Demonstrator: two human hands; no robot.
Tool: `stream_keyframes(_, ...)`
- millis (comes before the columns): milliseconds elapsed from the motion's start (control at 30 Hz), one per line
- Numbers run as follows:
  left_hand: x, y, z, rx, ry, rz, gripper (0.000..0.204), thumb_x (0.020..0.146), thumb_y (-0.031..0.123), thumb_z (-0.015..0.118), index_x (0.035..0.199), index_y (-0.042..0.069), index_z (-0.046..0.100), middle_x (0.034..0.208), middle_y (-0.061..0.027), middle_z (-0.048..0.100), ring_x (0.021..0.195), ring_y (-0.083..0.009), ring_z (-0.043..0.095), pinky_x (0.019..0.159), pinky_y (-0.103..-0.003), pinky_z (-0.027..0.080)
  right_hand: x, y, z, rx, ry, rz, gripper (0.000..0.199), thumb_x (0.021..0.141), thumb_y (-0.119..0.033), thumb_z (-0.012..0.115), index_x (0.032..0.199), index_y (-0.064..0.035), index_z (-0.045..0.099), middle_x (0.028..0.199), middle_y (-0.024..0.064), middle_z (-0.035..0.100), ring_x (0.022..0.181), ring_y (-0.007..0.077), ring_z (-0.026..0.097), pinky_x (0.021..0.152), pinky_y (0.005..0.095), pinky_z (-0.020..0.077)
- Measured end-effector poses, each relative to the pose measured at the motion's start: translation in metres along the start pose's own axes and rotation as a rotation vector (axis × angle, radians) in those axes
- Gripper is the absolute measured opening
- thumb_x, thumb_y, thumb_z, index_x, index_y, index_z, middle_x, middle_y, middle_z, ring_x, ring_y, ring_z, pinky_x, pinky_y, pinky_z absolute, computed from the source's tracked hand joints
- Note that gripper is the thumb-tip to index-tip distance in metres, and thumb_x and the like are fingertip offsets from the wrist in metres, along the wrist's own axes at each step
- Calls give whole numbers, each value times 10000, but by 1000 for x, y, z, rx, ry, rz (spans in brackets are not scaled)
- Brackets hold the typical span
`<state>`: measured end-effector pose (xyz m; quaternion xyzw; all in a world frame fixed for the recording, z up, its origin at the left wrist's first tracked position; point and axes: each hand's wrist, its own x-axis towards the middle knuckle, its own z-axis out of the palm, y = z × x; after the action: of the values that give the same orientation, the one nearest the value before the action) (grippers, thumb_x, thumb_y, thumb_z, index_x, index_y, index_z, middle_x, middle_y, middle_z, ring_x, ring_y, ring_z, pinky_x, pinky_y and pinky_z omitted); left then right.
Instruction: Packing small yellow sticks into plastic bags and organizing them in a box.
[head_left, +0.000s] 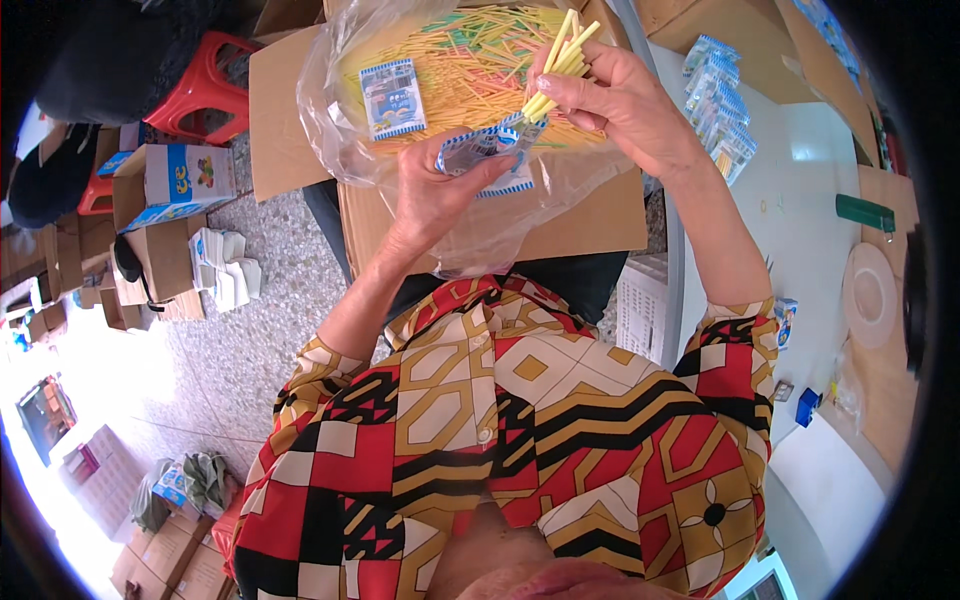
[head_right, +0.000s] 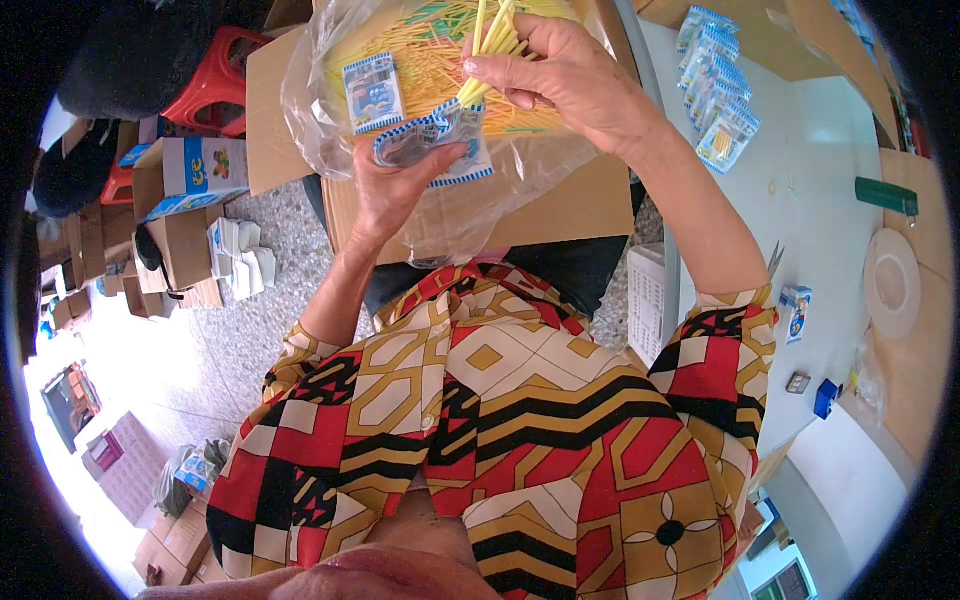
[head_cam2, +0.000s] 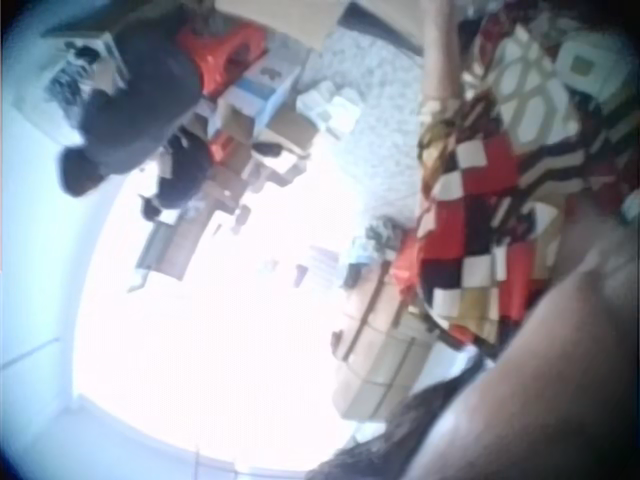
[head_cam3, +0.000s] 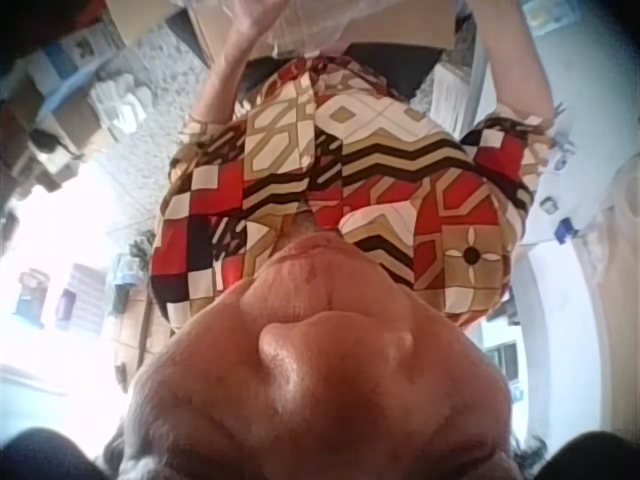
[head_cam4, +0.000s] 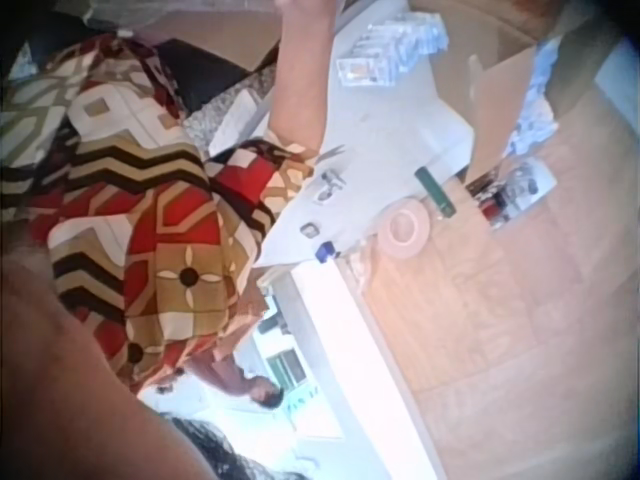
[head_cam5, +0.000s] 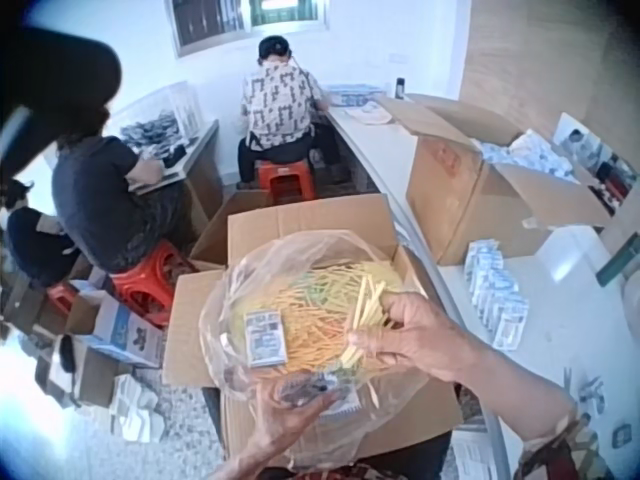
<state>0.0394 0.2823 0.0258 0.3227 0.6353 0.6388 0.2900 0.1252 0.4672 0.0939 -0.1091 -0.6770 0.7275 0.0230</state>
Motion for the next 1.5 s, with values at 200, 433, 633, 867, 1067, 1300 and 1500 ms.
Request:
stream_keyframes(200,3,-2,-6,192,-47,91,143,722,-18,676,861,-24,647,796,-40,655,698,-67,583,614,-210,484,-4,-3,4,8,15,19,214,848,-192,614,1000,-43,594,760,-36,526,587,7,391,487,153,302)
stream_keyframes(433,7,1,-6,328,7,331,181,668,-12,681,843,22,653,758,-46,651,677,-139,627,617,-239,481,-5,1,5,57,55,33,202,845,-181,614,1000,-52,596,767,-40,522,569,13,373,483,162,293)
stream_keyframes(633,1,-8,-3,223,42,164,140,715,15,680,851,12,649,728,-25,644,645,-86,583,602,-231,470,-11,0,14,-144,129,-43,165,848,-170,609,970,-61,595,759,-35,525,585,9,405,509,166,326)
stream_keyframes(867,3,-1,11,-103,76,-75,135,769,68,683,883,1,654,748,20,639,645,-33,531,588,-201,457,-12,0,20,-436,216,-156,172,857,-171,599,971,-43,592,806,-25,572,720,20,516,624,187,430)
stream_keyframes(1067,15,-1,14,-183,62,-70,123,775,60,677,889,18,661,758,15,644,657,-33,541,597,-199,461,-4,6,12,-450,168,-168,197,878,-199,571,1009,-55,603,813,-15,576,724,37,513,621,186,417)
stream_keyframes(1300,29,-11,12,-213,46,0,154,769,56,681,920,31,660,796,-6,659,685,-45,570,614,-208,475,9,6,8,-596,176,-81,322,928,-320,462,1080,-70,599,934,17,604,866,68,542,776,224,433)
stream_keyframes(1500,34,-11,12,-316,54,-25,199,758,54,695,952,38,653,839,-11,661,725,-59,587,656,-214,483,15,11,13,-171,90,-236,372,944,-333,407,1106,-47,583,1080,45,579,1029,109,507,909,268,382)
